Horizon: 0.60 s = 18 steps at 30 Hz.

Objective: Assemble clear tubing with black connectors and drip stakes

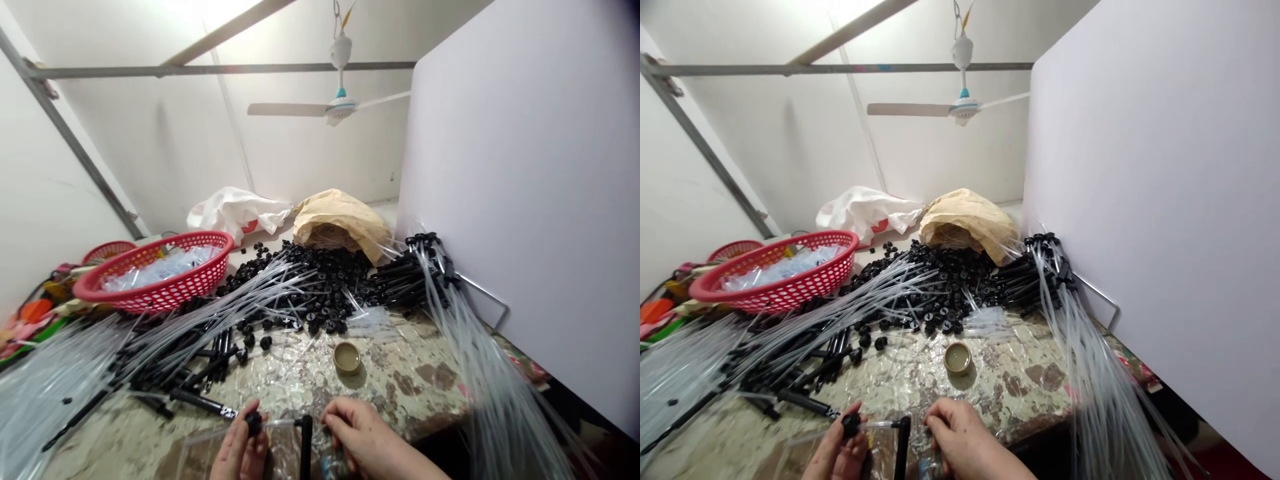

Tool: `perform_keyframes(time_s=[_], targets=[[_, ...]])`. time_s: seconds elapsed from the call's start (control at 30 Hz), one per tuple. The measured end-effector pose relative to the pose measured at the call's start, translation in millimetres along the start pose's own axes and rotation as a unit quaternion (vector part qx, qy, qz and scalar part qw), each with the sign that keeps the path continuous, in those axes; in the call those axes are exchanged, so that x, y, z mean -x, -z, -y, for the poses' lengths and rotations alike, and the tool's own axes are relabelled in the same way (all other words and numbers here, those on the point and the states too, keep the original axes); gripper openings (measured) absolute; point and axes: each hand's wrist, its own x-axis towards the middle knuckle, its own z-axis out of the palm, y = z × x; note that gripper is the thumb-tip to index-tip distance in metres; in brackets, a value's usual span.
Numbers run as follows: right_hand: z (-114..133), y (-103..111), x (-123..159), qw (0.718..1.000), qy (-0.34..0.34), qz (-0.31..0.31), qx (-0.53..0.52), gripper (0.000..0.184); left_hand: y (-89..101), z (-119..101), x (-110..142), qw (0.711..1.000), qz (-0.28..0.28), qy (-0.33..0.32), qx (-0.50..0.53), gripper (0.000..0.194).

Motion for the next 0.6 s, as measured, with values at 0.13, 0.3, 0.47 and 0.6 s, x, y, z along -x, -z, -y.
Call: perform_keyframes(time_s=[0.13,0.3,0.47,0.6], targets=[[-2.0,-0.4,1.9,1.0,-0.01,0.008,0.012,0.02,-0.4,0.5,7.1,1.0,0.02,-0.014,0.013,0.047],[2.3,-1.6,5.1,0.999,-0.028,0.01,0.028,0.023,2.8,2.3,14.0,0.998,0.054,-0.011,0.024,0.034],[-1.5,-3.3,2.4,0.998,-0.046,0.016,0.049,0.026,5.9,4.0,15.3,0.997,0.074,0.001,0.031,0.029],[-7.1,-2.8,0.9,0.998,-0.032,0.023,0.042,0.031,7.6,4.7,14.7,0.996,0.081,0.003,0.037,0.026]])
